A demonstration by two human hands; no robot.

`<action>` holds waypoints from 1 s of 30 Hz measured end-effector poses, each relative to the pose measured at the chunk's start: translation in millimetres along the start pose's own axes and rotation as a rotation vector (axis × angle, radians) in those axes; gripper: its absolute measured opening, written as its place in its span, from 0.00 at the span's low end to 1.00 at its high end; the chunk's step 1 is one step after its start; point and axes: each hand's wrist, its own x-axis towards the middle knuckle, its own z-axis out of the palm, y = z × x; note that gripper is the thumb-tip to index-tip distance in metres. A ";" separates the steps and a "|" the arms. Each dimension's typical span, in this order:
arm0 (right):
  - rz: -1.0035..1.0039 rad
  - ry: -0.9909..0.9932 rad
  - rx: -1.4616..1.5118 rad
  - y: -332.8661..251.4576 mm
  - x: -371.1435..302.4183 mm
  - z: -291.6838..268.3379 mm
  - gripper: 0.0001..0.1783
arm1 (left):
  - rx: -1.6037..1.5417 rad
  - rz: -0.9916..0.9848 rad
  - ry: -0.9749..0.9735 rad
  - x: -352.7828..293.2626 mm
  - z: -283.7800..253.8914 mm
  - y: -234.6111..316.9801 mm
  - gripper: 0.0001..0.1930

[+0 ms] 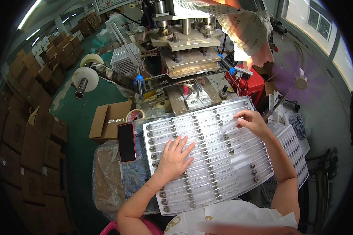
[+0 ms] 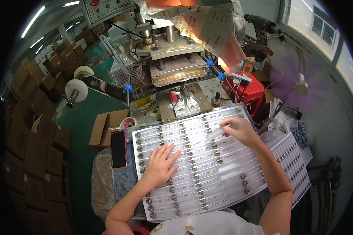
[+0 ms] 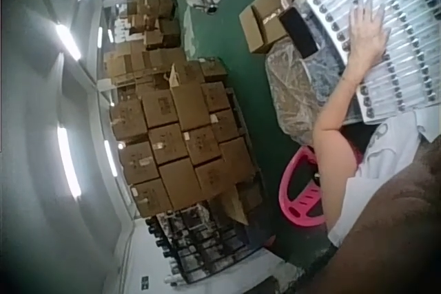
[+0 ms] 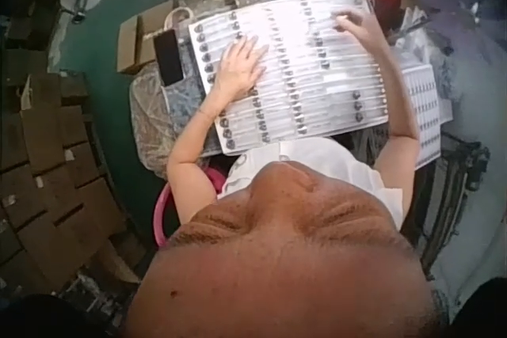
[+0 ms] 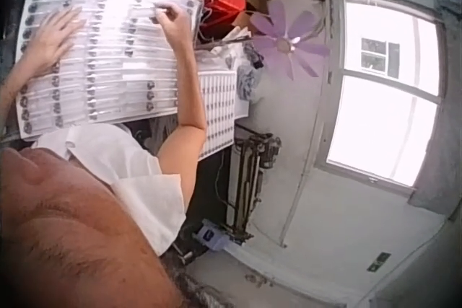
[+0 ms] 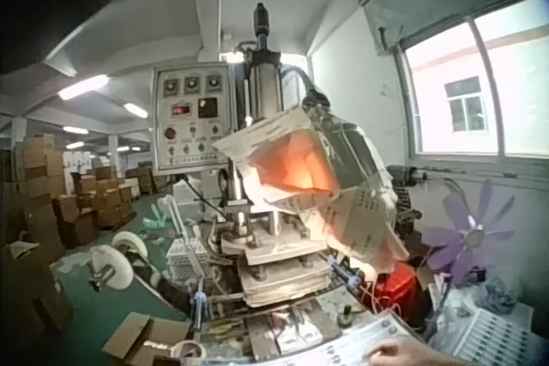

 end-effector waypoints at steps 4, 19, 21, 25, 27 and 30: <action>-0.030 -0.038 0.016 -0.1 16.2 5.5 0.13 | -0.028 -0.017 0.007 0.1 -1.5 1.5 0.25; -0.731 0.481 -0.732 3.1 126.1 71.4 0.18 | -0.070 -0.022 0.028 3.5 -3.1 0.1 0.26; -0.751 0.454 -0.778 8.3 134.3 80.1 0.19 | -0.074 -0.029 0.026 2.7 -4.9 -1.5 0.26; -0.702 0.405 -0.806 8.6 143.9 84.8 0.22 | -0.089 -0.027 0.025 1.3 -4.0 -2.8 0.26; -0.653 0.370 -0.830 9.4 148.3 80.6 0.26 | -0.091 -0.025 0.018 1.2 -3.3 -2.0 0.26; -0.510 0.352 -0.761 12.3 152.2 78.2 0.31 | -0.093 -0.034 0.002 2.0 -4.1 -1.2 0.26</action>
